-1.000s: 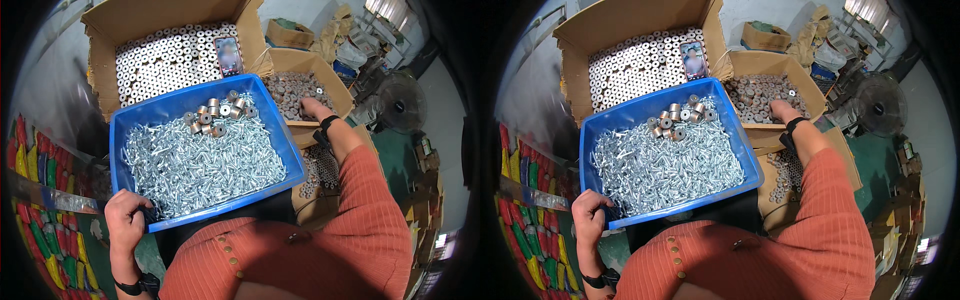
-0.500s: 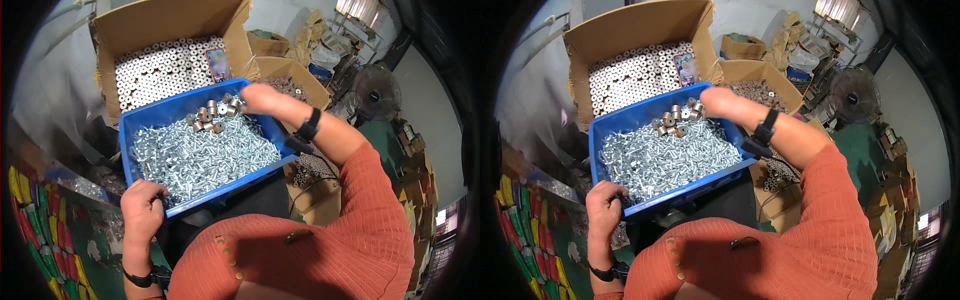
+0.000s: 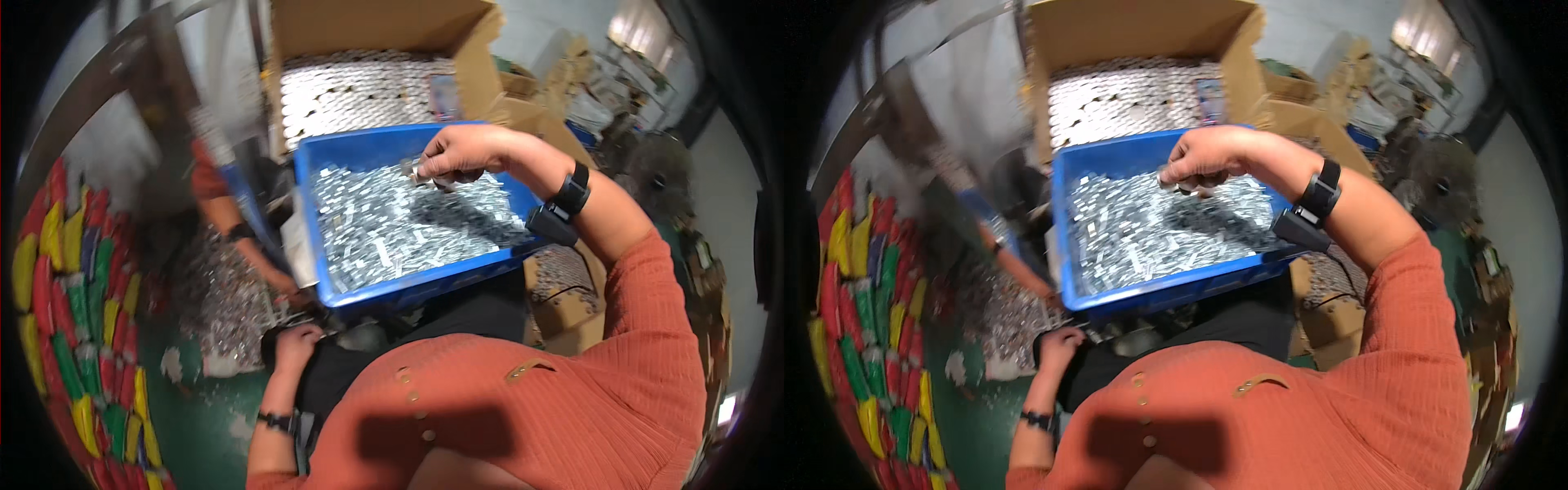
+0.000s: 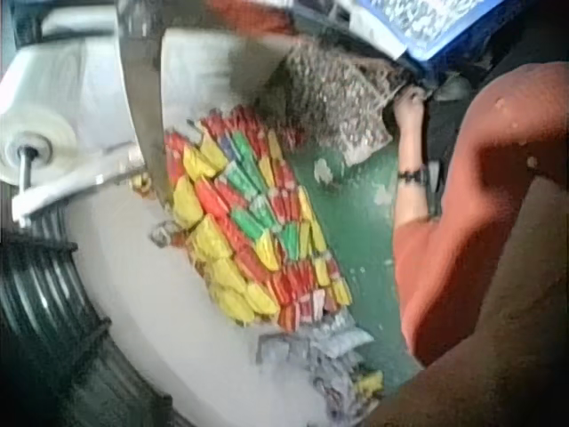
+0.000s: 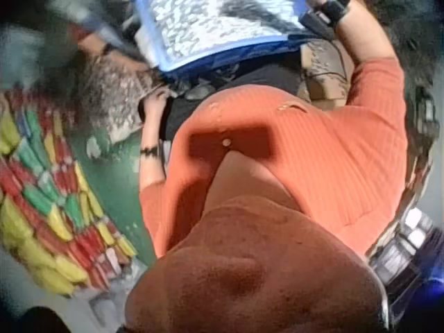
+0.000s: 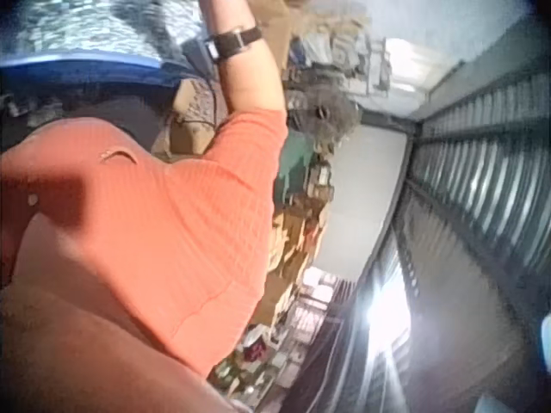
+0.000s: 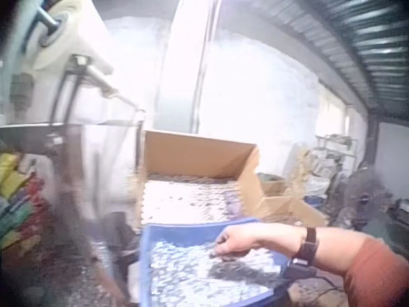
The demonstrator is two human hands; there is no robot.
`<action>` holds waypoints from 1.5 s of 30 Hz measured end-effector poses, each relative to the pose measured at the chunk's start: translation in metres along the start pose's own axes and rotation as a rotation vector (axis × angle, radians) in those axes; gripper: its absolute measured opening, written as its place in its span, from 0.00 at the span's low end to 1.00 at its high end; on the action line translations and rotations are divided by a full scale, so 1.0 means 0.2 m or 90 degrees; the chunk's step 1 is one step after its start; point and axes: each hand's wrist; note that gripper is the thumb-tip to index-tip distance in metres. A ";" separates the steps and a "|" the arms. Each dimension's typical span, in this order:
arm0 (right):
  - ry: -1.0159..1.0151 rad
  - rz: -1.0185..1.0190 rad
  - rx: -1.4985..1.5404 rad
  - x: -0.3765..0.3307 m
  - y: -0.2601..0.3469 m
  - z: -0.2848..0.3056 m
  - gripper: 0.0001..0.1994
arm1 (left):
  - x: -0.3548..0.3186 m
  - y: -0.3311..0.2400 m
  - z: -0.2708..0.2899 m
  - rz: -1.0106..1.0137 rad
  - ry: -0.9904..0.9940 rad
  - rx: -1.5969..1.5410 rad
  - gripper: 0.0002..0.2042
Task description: Sorting metal screws and washers into different containers.
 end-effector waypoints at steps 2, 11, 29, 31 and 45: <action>-0.001 0.058 -0.061 0.08 0.26 -0.15 0.19 | 0.05 0.21 -0.11 -0.067 0.075 0.240 0.09; -0.097 0.388 0.158 0.65 0.67 -0.38 0.22 | 0.17 0.51 -0.22 0.020 0.451 0.684 0.26; 0.060 0.078 0.851 0.19 -0.52 0.04 0.15 | 0.58 0.43 -0.30 -0.064 0.539 0.699 0.25; 0.125 0.135 0.880 0.21 -0.55 0.04 0.15 | 0.58 0.38 -0.32 -0.062 0.546 0.709 0.25; -0.019 0.070 0.700 0.14 -0.45 -0.07 0.12 | 0.39 0.41 -0.52 -0.016 0.526 0.676 0.24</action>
Point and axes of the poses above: each hand's wrist, its own x-axis towards the middle knuckle, its own z-axis out of the back of the hand, y = z × x, and after that the axes turned 10 degrees about -y, right-handed
